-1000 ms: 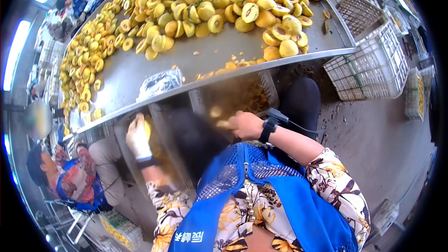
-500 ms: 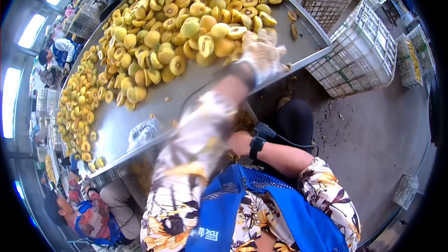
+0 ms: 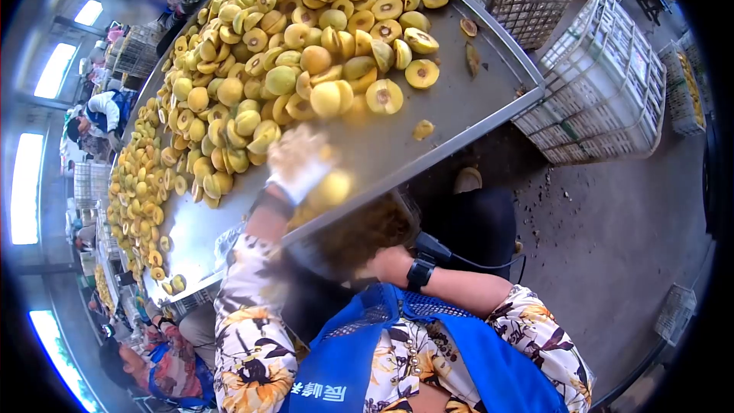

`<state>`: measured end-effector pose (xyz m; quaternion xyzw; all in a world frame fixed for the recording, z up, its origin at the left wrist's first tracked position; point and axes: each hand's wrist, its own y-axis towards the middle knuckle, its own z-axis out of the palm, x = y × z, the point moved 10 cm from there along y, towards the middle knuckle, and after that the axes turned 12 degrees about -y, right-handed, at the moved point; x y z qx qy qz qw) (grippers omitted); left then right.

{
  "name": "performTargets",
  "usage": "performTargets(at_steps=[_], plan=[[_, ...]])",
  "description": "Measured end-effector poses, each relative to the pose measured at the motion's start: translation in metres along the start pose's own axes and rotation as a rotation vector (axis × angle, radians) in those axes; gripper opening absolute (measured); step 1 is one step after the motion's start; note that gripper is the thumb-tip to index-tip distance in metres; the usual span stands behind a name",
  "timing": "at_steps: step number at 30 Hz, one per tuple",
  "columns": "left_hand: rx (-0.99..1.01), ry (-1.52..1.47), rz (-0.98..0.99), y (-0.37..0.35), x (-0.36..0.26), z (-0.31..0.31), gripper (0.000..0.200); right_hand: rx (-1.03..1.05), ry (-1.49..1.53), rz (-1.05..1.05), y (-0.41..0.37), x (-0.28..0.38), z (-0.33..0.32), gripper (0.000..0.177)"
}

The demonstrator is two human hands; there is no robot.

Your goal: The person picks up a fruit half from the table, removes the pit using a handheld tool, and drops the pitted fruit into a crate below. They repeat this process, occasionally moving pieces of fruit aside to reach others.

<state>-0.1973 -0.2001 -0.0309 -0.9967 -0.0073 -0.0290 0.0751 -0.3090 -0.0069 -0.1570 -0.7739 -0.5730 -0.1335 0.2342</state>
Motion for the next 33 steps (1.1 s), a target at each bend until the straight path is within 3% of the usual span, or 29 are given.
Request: performTargets(at_steps=[2, 4, 5, 6, 7, 9, 13, 14, 15, 18, 19, 21, 27, 32, 33], plan=[[0.083, 0.037, -0.097, -0.008, 0.027, 0.004, 0.040, 0.012, 0.012, -0.020, -0.002, -0.003, 0.005, 0.020], [0.139, 0.120, 0.000, 0.003, 0.007, -0.016, 0.037, 0.085, -0.014, 0.058, -0.007, -0.012, 0.002, 0.019], [0.039, 0.023, -0.006, 0.023, -0.011, -0.039, 0.038, 0.096, -0.022, 0.049, -0.007, -0.012, 0.002, 0.015], [-0.130, 0.020, 0.132, 0.042, -0.043, -0.061, 0.025, 0.108, -0.034, 0.041, -0.007, -0.015, 0.003, 0.016], [-0.352, 0.117, 0.581, 0.049, -0.100, -0.089, 0.012, 0.118, -0.052, 0.038, -0.007, -0.020, 0.001, 0.021], [-0.255, 0.002, 0.458, 0.127, -0.138, -0.097, 0.033, 0.185, -0.066, 0.009, -0.008, -0.021, -0.004, 0.025], [0.024, -0.036, 0.155, 0.245, -0.178, -0.048, 0.071, 0.188, 0.083, 0.077, -0.004, -0.031, -0.023, 0.025], [0.270, -0.065, 0.026, 0.263, -0.169, -0.016, 0.073, 0.168, 0.108, 0.126, -0.007, -0.036, -0.035, 0.025], [0.219, -0.052, 0.037, 0.268, -0.168, -0.010, 0.072, 0.159, 0.092, 0.147, -0.006, -0.044, -0.031, 0.025], [0.245, -0.042, 0.079, 0.232, -0.156, -0.009, 0.065, 0.126, 0.066, 0.154, 0.012, -0.040, -0.010, 0.020], [0.169, -0.033, 0.133, 0.214, -0.152, -0.016, 0.058, 0.121, 0.024, 0.142, 0.016, -0.040, -0.006, 0.021], [0.230, 0.001, 0.232, 0.174, -0.132, -0.003, 0.054, 0.147, -0.014, 0.121, 0.018, -0.033, 0.002, 0.026], [0.261, 0.039, 0.216, 0.066, -0.067, 0.003, 0.054, 0.335, -0.024, 0.011, 0.023, -0.012, 0.018, 0.024], [0.378, 0.133, 0.517, 0.091, -0.094, -0.016, 0.028, 0.314, -0.010, 0.021, 0.026, -0.014, 0.030, 0.029], [-0.161, 0.208, 0.824, 0.107, -0.117, -0.040, 0.025, 0.331, -0.006, 0.044, 0.024, -0.020, 0.029, 0.031]])
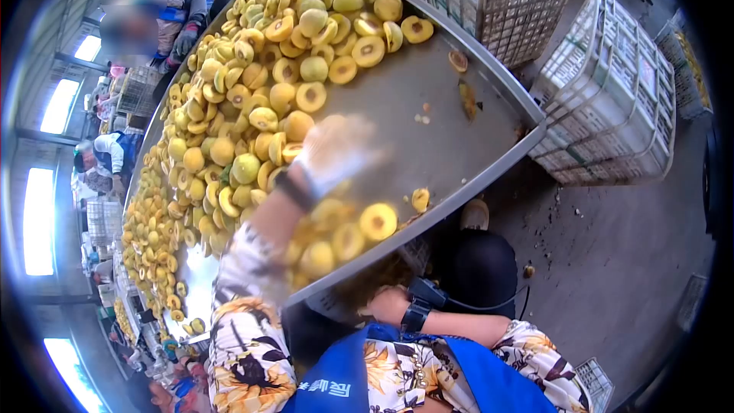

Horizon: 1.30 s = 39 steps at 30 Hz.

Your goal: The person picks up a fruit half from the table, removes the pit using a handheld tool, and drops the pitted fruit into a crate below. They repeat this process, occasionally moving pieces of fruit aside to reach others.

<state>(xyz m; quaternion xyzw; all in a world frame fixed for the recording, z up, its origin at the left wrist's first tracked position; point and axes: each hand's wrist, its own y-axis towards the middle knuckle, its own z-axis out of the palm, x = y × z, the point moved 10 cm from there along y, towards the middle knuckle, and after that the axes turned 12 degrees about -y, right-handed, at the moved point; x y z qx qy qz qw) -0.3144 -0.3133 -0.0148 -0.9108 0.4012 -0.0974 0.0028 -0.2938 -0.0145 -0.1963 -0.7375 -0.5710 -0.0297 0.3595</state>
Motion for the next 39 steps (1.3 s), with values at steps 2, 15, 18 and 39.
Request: performTargets(at_steps=[2, 15, 18, 39], plan=[[-0.198, -0.124, -0.212, 0.070, 0.049, -0.011, 0.031, 0.022, 0.059, -0.002, -0.012, -0.010, -0.011, 0.036], [0.004, -0.355, -0.658, 0.137, 0.154, 0.070, 0.043, -0.128, 0.045, 0.200, -0.012, -0.037, -0.032, 0.029], [0.076, -0.421, -0.598, 0.052, 0.129, 0.065, 0.044, -0.112, -0.040, 0.174, -0.007, -0.022, -0.033, 0.031], [-1.340, -1.188, -1.053, -0.424, -0.101, -0.057, 0.052, -0.305, 0.314, 0.131, -0.014, 0.058, -0.014, 0.021]])
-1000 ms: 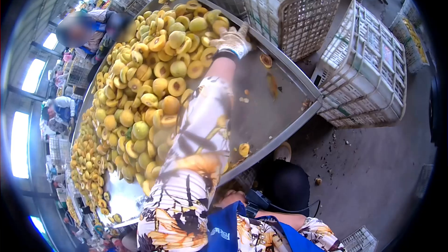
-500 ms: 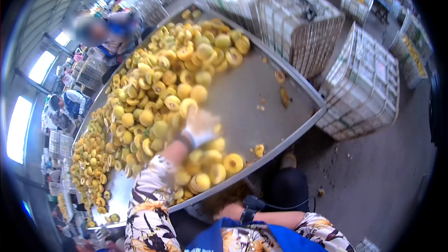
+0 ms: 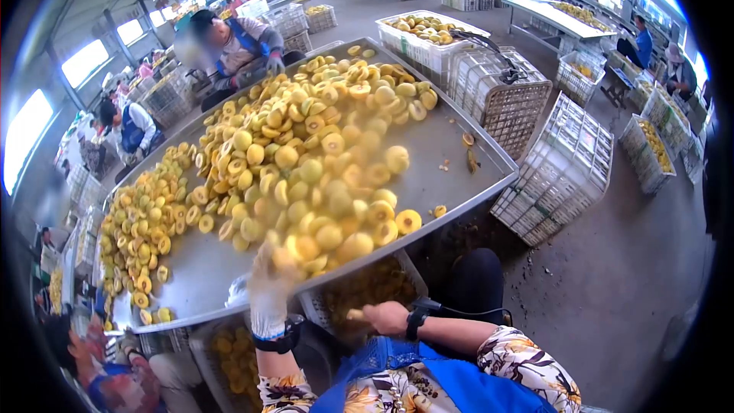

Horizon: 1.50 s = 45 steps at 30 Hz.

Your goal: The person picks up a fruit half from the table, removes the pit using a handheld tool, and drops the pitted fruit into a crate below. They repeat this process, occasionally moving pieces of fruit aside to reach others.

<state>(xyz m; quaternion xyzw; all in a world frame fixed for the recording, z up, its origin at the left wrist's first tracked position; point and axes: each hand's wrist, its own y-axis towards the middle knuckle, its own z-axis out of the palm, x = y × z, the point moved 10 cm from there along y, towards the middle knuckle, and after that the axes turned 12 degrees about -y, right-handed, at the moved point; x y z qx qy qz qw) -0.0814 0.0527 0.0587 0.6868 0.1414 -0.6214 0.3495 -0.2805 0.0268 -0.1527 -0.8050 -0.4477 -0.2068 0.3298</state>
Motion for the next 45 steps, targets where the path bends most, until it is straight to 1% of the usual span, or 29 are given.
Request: performTargets(at_steps=[1, 2, 4, 6, 8, 9, 11, 12, 14, 15, 16, 17, 18, 19, 20, 22, 23, 24, 25, 26, 27, 28, 29, 30, 32, 33, 36, 40, 45], plan=[[-0.016, 0.029, -0.035, -0.018, 0.009, -0.016, 0.050, -0.071, -0.201, -0.068, -0.013, 0.022, -0.018, 0.023], [-0.030, 0.058, -0.071, -0.037, 0.018, -0.031, 0.048, -0.174, -0.154, -0.051, -0.019, 0.026, -0.025, 0.021], [0.023, 0.518, 0.143, -0.070, -0.017, -0.027, 0.050, -0.205, -0.057, 0.024, -0.037, 0.042, -0.041, 0.023], [0.139, 0.814, 0.222, -0.093, -0.043, -0.005, 0.055, -0.366, 0.188, 0.035, -0.054, 0.059, -0.063, 0.029], [0.178, 0.789, 0.266, -0.114, -0.045, 0.010, 0.055, -0.514, 0.273, -0.081, -0.063, 0.078, -0.079, 0.039], [0.220, 0.744, 0.348, -0.123, -0.048, 0.020, 0.055, -0.424, 0.283, -0.051, -0.068, 0.092, -0.085, 0.042], [0.259, 0.717, 0.314, -0.137, -0.038, 0.032, 0.057, -0.480, 0.282, -0.181, -0.065, 0.099, -0.080, 0.045], [0.258, 0.701, 0.288, -0.141, -0.036, 0.038, 0.058, -0.380, 0.326, -0.120, -0.065, 0.101, -0.074, 0.047], [0.224, 0.696, 0.340, -0.145, -0.018, 0.041, 0.060, -0.420, 0.406, -0.147, -0.059, 0.090, -0.064, 0.046], [0.221, 0.646, 0.280, -0.145, -0.021, 0.046, 0.063, -0.433, 0.487, -0.188, -0.054, 0.083, -0.059, 0.044], [0.284, 0.633, 0.338, -0.144, -0.020, 0.052, 0.066, -0.445, 0.570, -0.230, -0.052, 0.081, -0.059, 0.042], [0.315, 0.517, 0.333, -0.143, -0.017, 0.054, 0.066, -0.461, 0.699, -0.197, -0.051, 0.071, -0.058, 0.035], [0.343, 0.397, 0.315, -0.143, -0.013, 0.055, 0.067, -0.314, 0.872, -0.003, -0.055, 0.064, -0.055, 0.030], [0.369, 0.342, 0.157, -0.137, -0.001, 0.053, 0.066, -0.404, 1.101, -0.192, -0.047, 0.059, -0.057, 0.024], [0.362, 0.252, 0.032, -0.132, 0.013, 0.051, 0.063, -0.267, 1.017, -0.033, -0.052, 0.050, -0.053, 0.019], [0.267, -0.102, -0.245, -0.132, 0.052, 0.045, 0.063, -0.153, 1.177, -0.105, -0.052, 0.049, -0.051, 0.019], [0.214, -0.303, -0.373, -0.137, 0.071, 0.046, 0.066, -0.127, 1.175, -0.096, -0.052, 0.053, -0.048, 0.020], [0.125, -0.628, -0.683, -0.149, 0.072, 0.060, 0.067, -0.105, 1.171, -0.092, -0.052, 0.059, -0.050, 0.020], [0.180, -0.852, -0.849, -0.158, 0.064, 0.080, 0.067, -0.121, 1.094, -0.096, -0.049, 0.063, -0.053, 0.027], [0.108, -0.987, -0.919, -0.161, 0.066, 0.086, 0.059, -0.294, 0.785, -0.052, -0.046, 0.056, -0.064, 0.030], [0.097, -0.973, -0.762, -0.155, 0.067, 0.085, 0.052, -0.455, 0.469, -0.009, -0.046, 0.054, -0.076, 0.032], [0.023, -0.990, -0.731, -0.155, 0.074, 0.080, 0.046, -0.598, 0.145, 0.034, -0.052, 0.056, -0.085, 0.035], [-0.049, -1.005, -0.697, -0.155, 0.080, 0.076, 0.041, -0.701, 0.045, -0.008, -0.058, 0.060, -0.090, 0.040], [-0.118, -1.017, -0.660, -0.156, 0.085, 0.072, 0.035, -0.647, 0.032, 0.043, -0.055, 0.054, -0.084, 0.038], [-0.329, -1.180, -0.868, -0.165, 0.113, 0.070, 0.032, -0.533, 0.009, 0.146, -0.056, 0.044, -0.069, 0.035], [-0.321, -1.130, -0.892, -0.163, 0.108, 0.066, 0.029, -0.449, -0.067, 0.080, -0.065, 0.067, -0.070, 0.031], [-0.240, -1.101, -0.845, -0.161, 0.139, 0.054, 0.029, -0.397, -0.049, 0.018, -0.070, 0.067, -0.044, 0.026], [-0.253, -0.966, -0.820, -0.165, 0.134, 0.052, 0.033, -0.319, 0.026, 0.058, -0.064, 0.063, -0.028, 0.025], [-0.258, -0.948, -0.814, -0.170, 0.139, 0.052, 0.031, -0.289, 0.076, 0.060, -0.063, 0.063, -0.022, 0.025]])
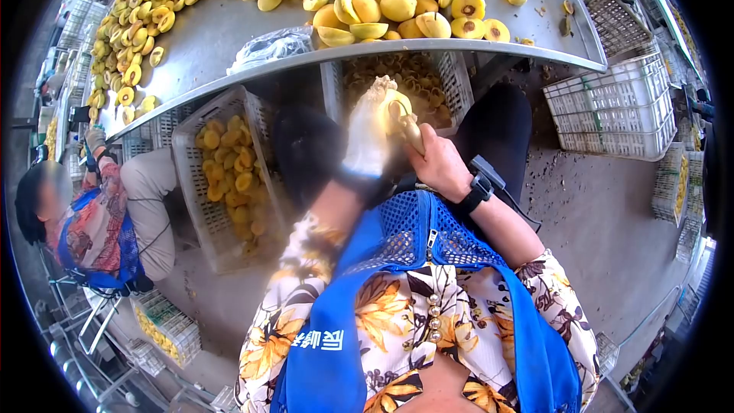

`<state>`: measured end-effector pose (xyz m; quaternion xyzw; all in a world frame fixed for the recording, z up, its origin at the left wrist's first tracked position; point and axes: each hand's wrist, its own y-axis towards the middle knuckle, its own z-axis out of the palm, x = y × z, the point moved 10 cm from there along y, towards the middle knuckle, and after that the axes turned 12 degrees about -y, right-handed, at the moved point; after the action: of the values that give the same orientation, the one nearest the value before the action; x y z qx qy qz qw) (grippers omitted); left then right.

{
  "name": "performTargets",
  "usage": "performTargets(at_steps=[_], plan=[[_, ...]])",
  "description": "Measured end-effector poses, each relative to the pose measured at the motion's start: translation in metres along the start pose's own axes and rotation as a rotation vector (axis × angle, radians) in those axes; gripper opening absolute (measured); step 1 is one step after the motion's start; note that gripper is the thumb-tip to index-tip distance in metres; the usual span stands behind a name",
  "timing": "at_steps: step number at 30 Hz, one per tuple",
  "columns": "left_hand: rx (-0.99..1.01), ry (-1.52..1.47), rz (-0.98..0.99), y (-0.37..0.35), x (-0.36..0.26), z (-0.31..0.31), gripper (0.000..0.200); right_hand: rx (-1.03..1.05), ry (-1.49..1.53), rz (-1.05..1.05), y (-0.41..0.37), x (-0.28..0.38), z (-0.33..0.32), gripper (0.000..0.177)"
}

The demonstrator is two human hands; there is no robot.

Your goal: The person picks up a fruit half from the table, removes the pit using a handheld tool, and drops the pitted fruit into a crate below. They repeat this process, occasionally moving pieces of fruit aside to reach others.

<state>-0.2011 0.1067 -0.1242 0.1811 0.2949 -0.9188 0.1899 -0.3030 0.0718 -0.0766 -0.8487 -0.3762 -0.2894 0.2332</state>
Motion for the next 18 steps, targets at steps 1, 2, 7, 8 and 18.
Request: performTargets(at_steps=[1, 2, 7, 8, 18], plan=[[0.005, -0.004, -0.006, 0.000, 0.001, -0.002, 0.031, 0.014, 0.008, 0.007, -0.001, -0.001, 0.003, 0.025], [0.011, 0.006, -0.011, 0.000, 0.001, -0.003, 0.030, 0.035, 0.003, 0.013, -0.001, -0.002, 0.005, 0.024], [0.144, 0.040, -0.115, 0.008, 0.001, -0.004, 0.026, 0.195, -0.006, 0.034, -0.002, -0.003, 0.018, 0.024], [0.218, 0.143, -0.127, 0.012, 0.000, -0.006, 0.023, 0.230, -0.001, 0.037, -0.002, -0.003, 0.020, 0.023], [-0.106, 0.165, 0.057, -0.018, -0.027, 0.024, 0.033, 0.150, 0.323, 0.052, 0.008, 0.001, 0.022, 0.020]])
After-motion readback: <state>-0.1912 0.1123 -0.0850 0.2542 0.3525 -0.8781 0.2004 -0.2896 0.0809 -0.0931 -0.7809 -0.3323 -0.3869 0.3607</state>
